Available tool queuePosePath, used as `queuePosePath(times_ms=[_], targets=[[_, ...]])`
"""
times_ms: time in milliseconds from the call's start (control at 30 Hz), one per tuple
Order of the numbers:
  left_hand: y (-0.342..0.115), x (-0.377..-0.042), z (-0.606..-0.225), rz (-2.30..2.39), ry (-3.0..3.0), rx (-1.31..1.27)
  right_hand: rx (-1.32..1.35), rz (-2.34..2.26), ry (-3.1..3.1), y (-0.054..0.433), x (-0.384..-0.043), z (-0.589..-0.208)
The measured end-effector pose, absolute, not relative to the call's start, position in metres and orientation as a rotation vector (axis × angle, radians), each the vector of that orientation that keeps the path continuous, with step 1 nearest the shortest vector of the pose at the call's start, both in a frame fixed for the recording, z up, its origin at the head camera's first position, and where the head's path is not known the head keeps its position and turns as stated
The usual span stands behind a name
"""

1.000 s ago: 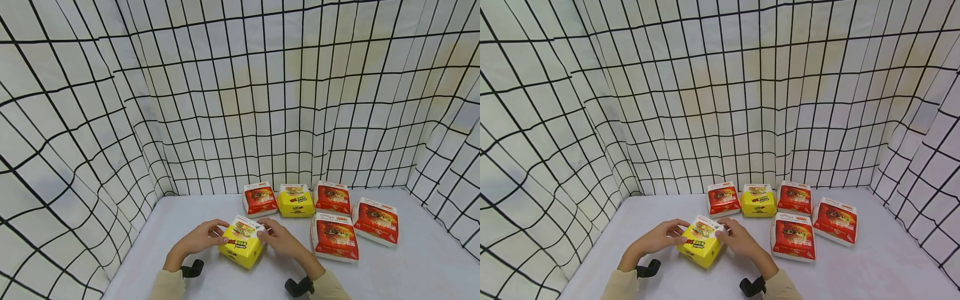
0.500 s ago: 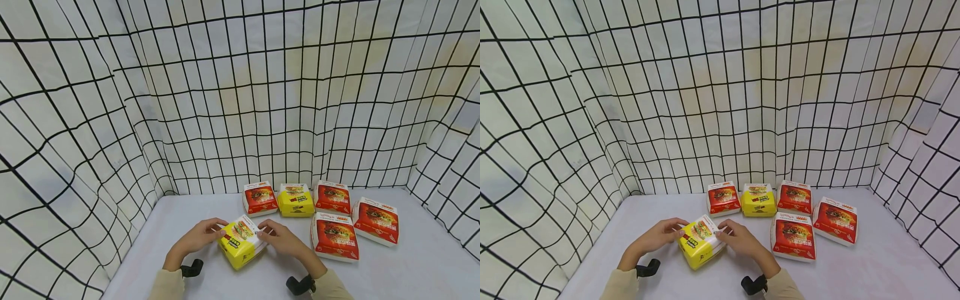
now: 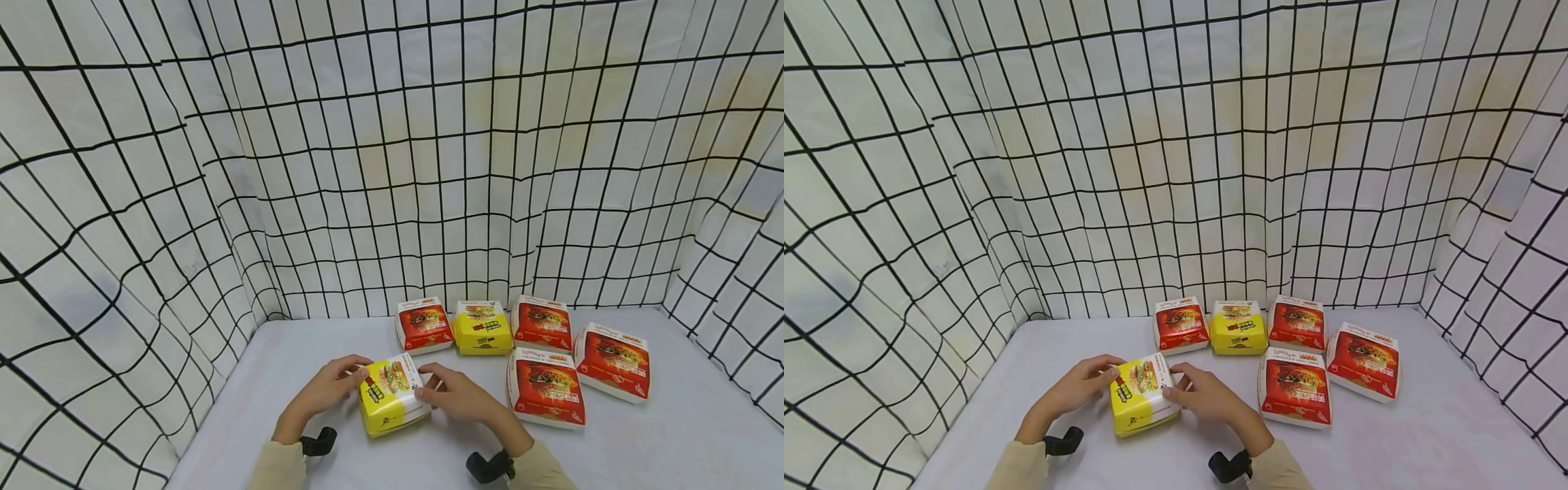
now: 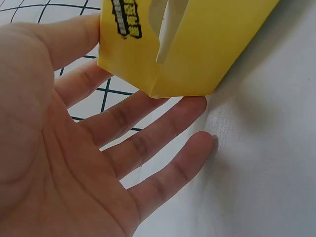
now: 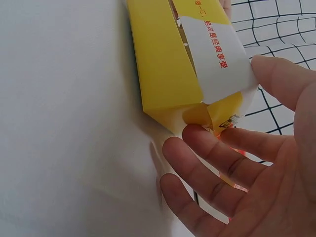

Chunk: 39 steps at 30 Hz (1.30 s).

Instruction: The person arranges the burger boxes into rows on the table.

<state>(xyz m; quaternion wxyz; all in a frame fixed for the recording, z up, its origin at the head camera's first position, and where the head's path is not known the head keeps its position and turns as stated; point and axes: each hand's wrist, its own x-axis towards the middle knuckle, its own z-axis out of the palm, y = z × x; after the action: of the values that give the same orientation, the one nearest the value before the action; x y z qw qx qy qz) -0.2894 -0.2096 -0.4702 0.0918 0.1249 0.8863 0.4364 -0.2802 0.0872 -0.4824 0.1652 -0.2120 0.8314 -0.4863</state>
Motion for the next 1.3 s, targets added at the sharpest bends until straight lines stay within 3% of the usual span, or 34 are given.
queuePosePath(times_ms=[767,1300], targets=[[-0.223,-0.282,-0.449,1.232,2.684,0.301,-0.535,-1.455,2.436,0.085,-0.283,-0.490],[-0.211,-0.282,-0.454,1.252,2.642,0.349,-0.498,-1.452,2.396,0.085,-0.283,-0.492]])
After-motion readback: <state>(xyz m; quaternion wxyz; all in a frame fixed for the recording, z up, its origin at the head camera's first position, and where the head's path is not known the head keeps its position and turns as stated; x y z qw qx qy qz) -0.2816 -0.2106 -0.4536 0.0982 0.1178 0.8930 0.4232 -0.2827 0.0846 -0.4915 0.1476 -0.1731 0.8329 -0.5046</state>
